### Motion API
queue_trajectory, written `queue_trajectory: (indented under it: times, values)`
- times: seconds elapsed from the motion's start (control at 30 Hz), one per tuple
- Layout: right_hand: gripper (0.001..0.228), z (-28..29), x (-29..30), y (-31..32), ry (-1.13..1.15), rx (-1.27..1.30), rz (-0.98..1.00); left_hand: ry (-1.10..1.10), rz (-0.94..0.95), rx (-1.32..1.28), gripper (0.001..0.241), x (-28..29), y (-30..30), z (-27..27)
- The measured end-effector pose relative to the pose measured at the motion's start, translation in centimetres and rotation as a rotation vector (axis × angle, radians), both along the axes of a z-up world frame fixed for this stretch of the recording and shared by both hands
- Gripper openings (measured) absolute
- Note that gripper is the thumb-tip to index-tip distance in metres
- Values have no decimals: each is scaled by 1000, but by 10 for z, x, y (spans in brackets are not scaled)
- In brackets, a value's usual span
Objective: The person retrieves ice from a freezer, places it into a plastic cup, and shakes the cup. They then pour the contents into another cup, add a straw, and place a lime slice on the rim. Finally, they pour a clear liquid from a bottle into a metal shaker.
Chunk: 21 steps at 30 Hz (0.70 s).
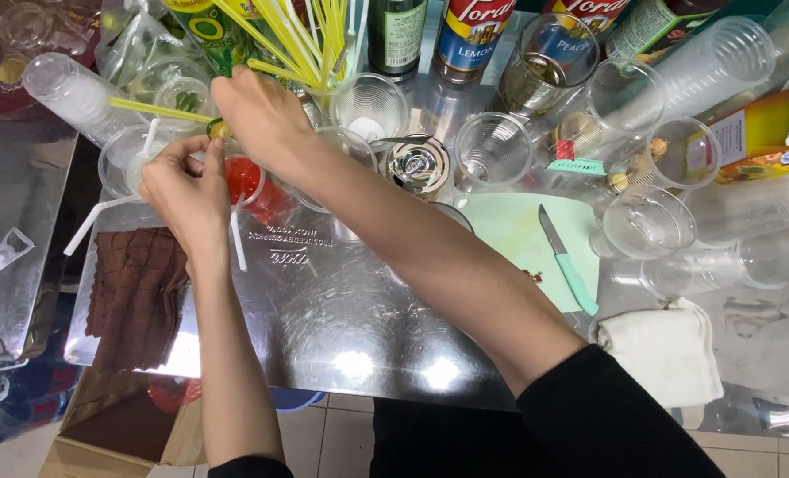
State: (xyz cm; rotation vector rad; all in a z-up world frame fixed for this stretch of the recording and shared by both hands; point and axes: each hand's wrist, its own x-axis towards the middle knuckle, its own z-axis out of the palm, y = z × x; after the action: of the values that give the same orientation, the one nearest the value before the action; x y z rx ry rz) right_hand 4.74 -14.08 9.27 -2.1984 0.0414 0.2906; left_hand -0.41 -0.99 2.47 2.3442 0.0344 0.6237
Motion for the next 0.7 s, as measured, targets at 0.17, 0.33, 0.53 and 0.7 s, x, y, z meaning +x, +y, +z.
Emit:
queue_trajectory:
  times: [0.17,0.33,0.53,0.7]
  values:
    - [46,25,-14,-3,191,210,-129,2,12,16,5,3,-1,1]
    - [20,-21,5,-1,-301,-413,188,-15,-34,27,9,2,3,2]
    - [20,4,1,-2,-33,-142,82,-3,-54,-56,10,-4,-1,12]
    - [26,35,-19,-7,173,312,-151,-17,-37,-28,10,-6,-1,13]
